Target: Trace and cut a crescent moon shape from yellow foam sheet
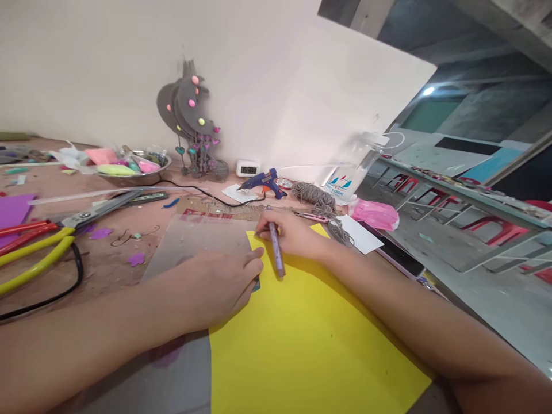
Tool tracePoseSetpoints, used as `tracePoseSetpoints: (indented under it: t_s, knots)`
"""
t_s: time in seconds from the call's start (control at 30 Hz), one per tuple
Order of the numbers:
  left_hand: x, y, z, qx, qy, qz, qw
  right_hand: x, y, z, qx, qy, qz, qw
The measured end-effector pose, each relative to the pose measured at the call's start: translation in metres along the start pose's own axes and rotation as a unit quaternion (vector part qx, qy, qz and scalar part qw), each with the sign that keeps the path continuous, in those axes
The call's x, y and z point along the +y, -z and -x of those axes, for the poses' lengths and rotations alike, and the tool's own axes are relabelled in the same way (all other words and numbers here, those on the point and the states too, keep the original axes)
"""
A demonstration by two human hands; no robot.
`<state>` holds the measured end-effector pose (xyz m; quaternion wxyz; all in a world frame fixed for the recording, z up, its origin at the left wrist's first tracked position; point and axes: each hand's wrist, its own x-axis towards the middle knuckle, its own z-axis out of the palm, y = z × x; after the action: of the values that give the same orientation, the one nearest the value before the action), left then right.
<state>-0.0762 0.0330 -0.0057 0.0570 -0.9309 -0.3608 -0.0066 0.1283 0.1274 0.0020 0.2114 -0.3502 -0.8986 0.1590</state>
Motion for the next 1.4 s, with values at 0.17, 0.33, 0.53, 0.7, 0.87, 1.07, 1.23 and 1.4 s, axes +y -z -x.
tracePoseSetpoints:
  t_s: [0.17, 0.33, 0.53, 0.7, 0.87, 1.07, 1.23, 1.4]
  knots:
    - [0.0, -0.002, 0.0, 0.011, 0.0, -0.007, 1.0, -0.006, -0.001, -0.001, -0.007, 0.0, -0.022, 1.0]
    - [-0.002, -0.004, -0.001, 0.014, -0.011, -0.011, 1.0, -0.005, 0.002, 0.001, -0.019, -0.013, -0.03, 0.999]
    - [0.0, 0.002, 0.001, 0.011, -0.005, 0.008, 1.0, -0.006, 0.003, -0.001, -0.019, 0.009, -0.014, 1.0]
    - [0.0, 0.003, 0.001, -0.003, 0.013, 0.055, 0.998, -0.006, 0.009, 0.002, -0.064, -0.036, -0.043, 0.996]
    - [0.0, 0.001, 0.001, 0.013, 0.005, 0.079, 0.997, -0.002, 0.005, 0.001, 0.003, -0.012, -0.014, 1.0]
    - [0.001, 0.009, 0.001, -0.015, -0.001, 0.025, 1.0, 0.0, 0.018, 0.007, -0.094, -0.041, -0.057, 0.993]
    - [0.0, 0.008, 0.001, 0.0, 0.001, 0.032, 0.999, -0.001, 0.005, 0.007, 0.025, 0.0, 0.033, 0.999]
    - [0.0, 0.006, 0.002, 0.003, 0.011, 0.056, 0.998, 0.0, 0.015, 0.008, -0.095, -0.055, -0.082, 0.991]
